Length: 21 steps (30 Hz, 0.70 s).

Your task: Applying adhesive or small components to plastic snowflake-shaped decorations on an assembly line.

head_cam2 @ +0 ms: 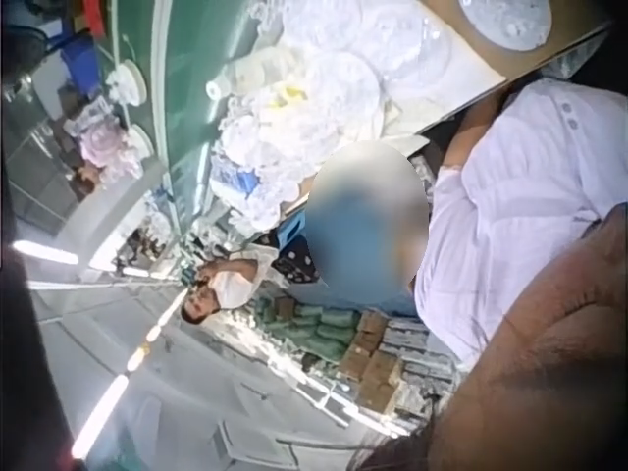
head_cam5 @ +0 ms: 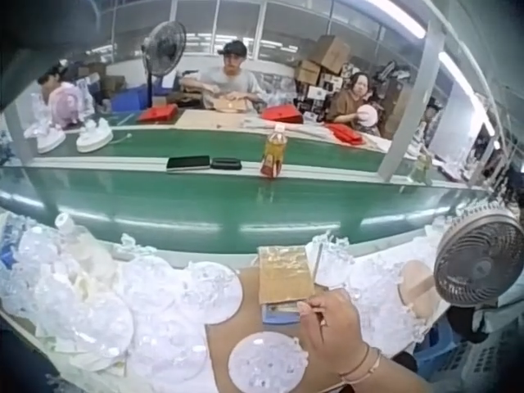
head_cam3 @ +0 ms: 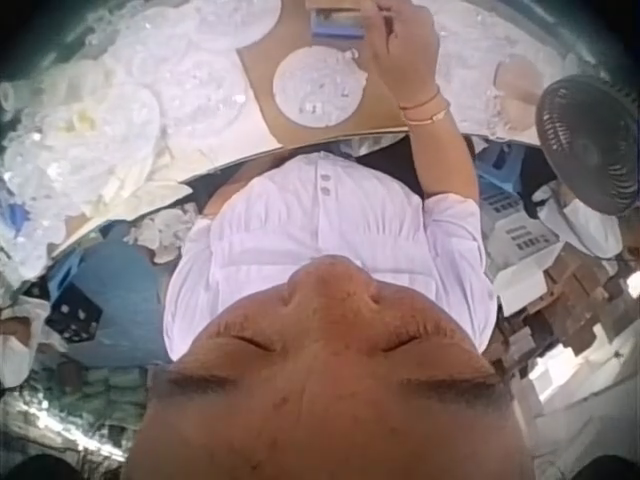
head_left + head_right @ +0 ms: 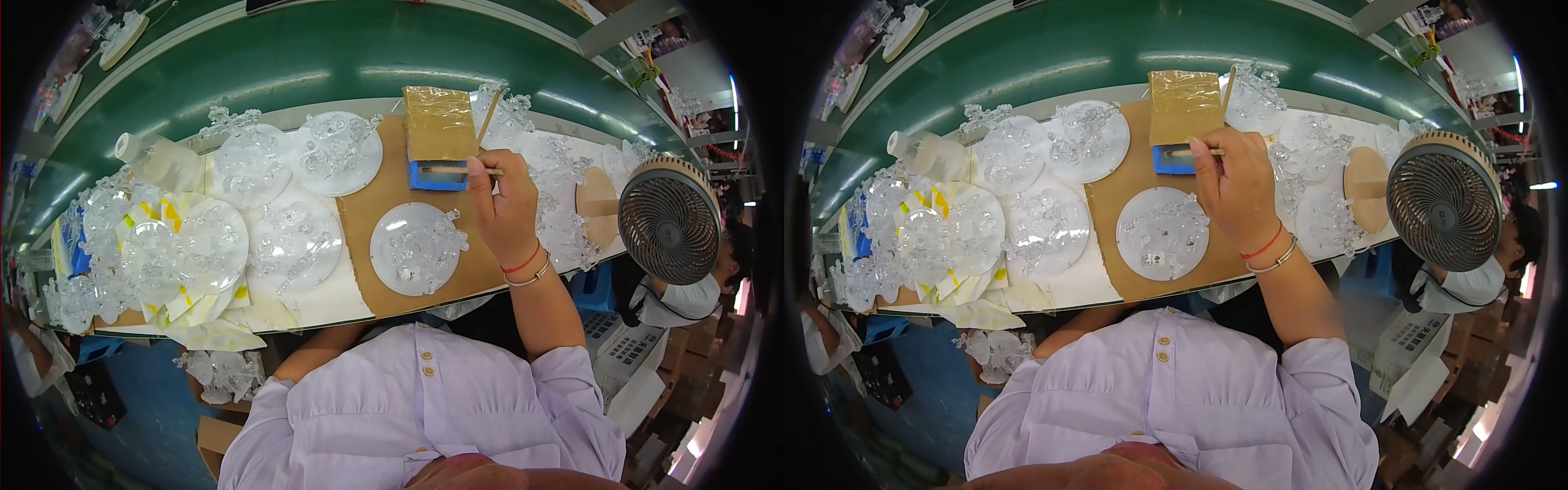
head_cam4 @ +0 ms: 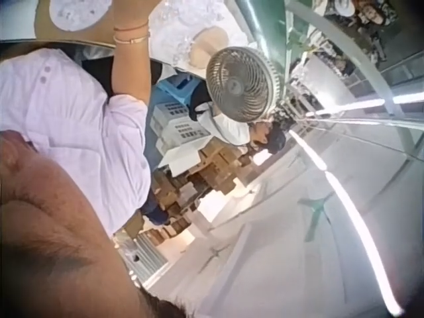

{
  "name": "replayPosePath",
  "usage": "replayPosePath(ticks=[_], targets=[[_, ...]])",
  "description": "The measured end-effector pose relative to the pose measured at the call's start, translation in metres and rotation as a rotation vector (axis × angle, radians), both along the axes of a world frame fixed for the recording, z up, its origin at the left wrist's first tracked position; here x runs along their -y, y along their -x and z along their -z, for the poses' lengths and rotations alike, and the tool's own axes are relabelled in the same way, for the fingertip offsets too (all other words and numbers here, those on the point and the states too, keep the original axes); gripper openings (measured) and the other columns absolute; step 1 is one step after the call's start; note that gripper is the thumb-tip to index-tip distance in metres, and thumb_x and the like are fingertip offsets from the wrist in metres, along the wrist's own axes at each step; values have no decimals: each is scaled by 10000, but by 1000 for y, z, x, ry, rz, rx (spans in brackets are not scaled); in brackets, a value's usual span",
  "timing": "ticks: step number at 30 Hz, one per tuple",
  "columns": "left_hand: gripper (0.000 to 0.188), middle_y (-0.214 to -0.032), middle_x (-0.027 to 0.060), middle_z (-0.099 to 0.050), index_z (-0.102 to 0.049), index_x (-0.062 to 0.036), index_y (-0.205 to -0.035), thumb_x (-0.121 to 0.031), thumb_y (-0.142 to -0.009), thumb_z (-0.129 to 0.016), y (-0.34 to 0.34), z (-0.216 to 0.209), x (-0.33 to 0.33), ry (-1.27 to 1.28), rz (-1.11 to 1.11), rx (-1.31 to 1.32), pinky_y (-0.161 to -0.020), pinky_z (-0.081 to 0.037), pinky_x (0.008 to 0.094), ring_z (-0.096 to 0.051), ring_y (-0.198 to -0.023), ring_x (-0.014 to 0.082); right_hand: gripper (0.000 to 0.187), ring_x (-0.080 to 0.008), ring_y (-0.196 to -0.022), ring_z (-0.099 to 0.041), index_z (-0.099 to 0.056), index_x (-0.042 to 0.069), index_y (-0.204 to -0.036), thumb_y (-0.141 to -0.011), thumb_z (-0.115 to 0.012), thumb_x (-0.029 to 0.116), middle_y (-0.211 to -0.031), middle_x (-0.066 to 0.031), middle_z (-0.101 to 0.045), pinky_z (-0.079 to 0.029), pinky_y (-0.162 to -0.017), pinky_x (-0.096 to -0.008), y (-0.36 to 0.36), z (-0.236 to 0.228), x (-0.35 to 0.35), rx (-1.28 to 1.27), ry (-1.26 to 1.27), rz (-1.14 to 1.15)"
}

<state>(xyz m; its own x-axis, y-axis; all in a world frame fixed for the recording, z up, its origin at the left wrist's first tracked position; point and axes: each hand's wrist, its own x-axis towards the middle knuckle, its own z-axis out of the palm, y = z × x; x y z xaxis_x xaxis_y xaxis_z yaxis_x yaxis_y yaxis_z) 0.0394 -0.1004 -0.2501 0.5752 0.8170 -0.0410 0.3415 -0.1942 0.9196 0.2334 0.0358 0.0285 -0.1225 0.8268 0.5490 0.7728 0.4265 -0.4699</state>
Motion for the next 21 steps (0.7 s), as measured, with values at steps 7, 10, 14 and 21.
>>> replayPosePath(ticks=[7,10,14,21], targets=[[475,-1234,167,-598,-596,-71,-1214,-260,-794,-711,1,-12,-5,-3,-55,57,-978,-437,440,-571,-1122,331,92,-205,-661,-559,-575,10,-900,-920,-617,89,-804,-105,-567,-460,-586,-289,4,-4,-5,72,-12,-41],[480,-1237,166,-596,-593,-71,-1219,-260,-794,-712,1,-19,-8,-8,-76,77,-981,-434,441,-569,-1126,331,101,-194,-662,-557,-578,11,-891,-919,-622,97,-795,-104,-566,-455,-582,-282,2,-5,-6,105,-74,-43],[486,-1242,166,-593,-590,-71,-1224,-259,-793,-713,0,-28,-11,-5,-89,103,-985,-431,441,-565,-1131,331,96,-179,-624,-574,-585,11,-885,-908,-638,88,-794,-100,-575,-455,-568,-252,0,-3,-9,91,18,-13],[498,-1250,164,-588,-584,-71,-1234,-259,-792,-716,-2,-39,25,71,-95,123,-991,-425,442,-560,-1140,330,73,-116,-651,-595,-571,-4,-904,-921,-617,50,-781,-92,-609,-457,-595,-225,-24,-9,18,-109,-111,-56]])
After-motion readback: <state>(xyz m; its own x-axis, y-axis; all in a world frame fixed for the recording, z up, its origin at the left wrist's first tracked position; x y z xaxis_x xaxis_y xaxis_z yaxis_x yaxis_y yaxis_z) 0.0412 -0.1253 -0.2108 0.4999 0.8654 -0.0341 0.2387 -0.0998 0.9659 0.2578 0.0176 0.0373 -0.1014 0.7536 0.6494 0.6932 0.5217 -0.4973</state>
